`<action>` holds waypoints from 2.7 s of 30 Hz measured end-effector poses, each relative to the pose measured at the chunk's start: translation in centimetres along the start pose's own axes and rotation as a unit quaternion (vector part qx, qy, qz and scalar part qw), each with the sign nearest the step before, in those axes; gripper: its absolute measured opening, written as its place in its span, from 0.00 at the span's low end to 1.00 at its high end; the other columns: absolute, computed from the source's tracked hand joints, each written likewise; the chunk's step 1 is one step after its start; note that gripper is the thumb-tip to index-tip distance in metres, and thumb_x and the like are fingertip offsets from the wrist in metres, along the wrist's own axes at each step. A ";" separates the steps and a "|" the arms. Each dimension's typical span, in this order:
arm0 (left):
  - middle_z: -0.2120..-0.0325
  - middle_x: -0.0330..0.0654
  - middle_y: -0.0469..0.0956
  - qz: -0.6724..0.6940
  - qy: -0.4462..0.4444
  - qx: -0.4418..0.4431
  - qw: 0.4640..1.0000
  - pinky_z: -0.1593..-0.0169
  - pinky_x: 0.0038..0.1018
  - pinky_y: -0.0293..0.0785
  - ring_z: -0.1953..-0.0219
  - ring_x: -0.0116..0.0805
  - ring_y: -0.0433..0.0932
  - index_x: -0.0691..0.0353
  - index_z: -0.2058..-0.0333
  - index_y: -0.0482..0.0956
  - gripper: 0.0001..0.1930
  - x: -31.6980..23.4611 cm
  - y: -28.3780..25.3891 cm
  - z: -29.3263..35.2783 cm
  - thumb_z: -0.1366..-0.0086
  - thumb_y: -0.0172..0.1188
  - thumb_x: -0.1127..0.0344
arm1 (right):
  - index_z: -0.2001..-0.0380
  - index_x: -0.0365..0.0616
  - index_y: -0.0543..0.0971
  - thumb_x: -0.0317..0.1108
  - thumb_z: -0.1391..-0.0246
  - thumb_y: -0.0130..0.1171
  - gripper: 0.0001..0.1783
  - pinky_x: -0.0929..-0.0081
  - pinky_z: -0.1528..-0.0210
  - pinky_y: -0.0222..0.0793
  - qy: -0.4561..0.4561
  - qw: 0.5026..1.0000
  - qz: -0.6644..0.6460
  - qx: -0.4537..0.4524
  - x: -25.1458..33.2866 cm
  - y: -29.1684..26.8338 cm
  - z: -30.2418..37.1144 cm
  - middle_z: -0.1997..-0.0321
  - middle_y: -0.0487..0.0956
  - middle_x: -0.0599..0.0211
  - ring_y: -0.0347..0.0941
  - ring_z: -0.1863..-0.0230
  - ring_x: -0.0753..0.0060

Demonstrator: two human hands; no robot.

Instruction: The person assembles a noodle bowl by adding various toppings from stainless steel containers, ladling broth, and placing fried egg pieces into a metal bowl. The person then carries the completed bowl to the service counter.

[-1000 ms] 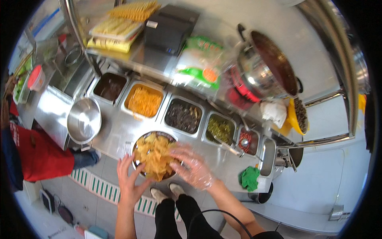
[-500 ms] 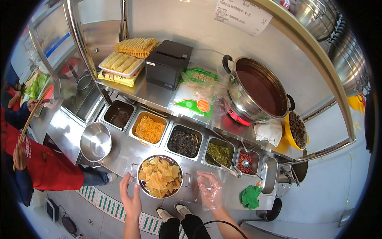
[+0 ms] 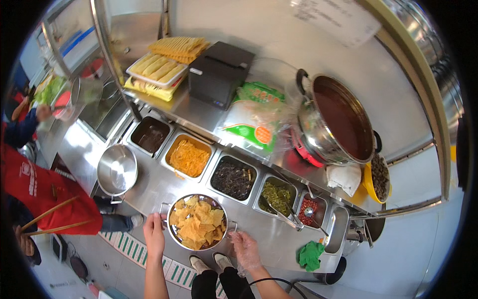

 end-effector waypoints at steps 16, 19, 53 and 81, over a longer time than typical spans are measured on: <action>0.76 0.29 0.63 0.107 -0.027 -0.033 0.993 0.64 0.23 0.59 0.71 0.23 0.59 0.58 0.73 0.66 0.21 1.5 -0.5 2.7 0.21 0.47 0.53 | 0.67 0.46 0.73 0.41 0.28 0.54 0.13 0.83 0.82 0.48 0.037 0.996 -0.081 0.010 0.6 0.1 -1.5 0.73 0.68 0.79 0.53 0.83 0.90; 0.76 0.29 0.62 0.154 -0.017 -0.058 0.986 0.64 0.23 0.59 0.71 0.23 0.58 0.58 0.72 0.66 0.20 2.4 -1.5 5.2 0.21 0.47 0.53 | 0.65 0.46 0.73 0.40 0.28 0.54 0.12 0.83 0.82 0.49 0.023 0.996 -0.067 0.046 0.9 -0.3 -0.3 0.70 0.71 0.76 0.54 0.83 0.90; 0.76 0.35 0.69 0.208 -0.067 -0.601 0.769 0.62 0.29 0.67 0.69 0.27 0.67 0.61 0.68 0.74 0.22 9.0 -37.2 67.3 0.22 0.46 0.50 | 0.72 0.50 0.72 0.49 0.29 0.52 0.19 0.82 0.83 0.51 -0.084 0.738 0.280 0.609 0.2 30.7 46.8 0.83 0.60 0.81 0.54 0.85 0.86; 0.80 0.29 0.64 0.289 -0.079 -0.818 0.492 0.71 0.21 0.58 0.77 0.19 0.62 0.58 0.71 0.72 0.19 23.0 -77.7 89.3 0.21 0.47 0.55 | 0.74 0.37 0.76 0.38 0.31 0.53 0.18 0.69 0.67 0.66 -0.301 0.353 0.294 0.836 -18.6 79.5 90.5 0.78 0.74 0.64 0.69 0.73 0.70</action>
Point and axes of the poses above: each hand's wrist, its own z-axis away from the middle knuckle, its own y-axis out of the palm, x = y × z, the point moved 1 cm from there along -z, towards the middle knuckle
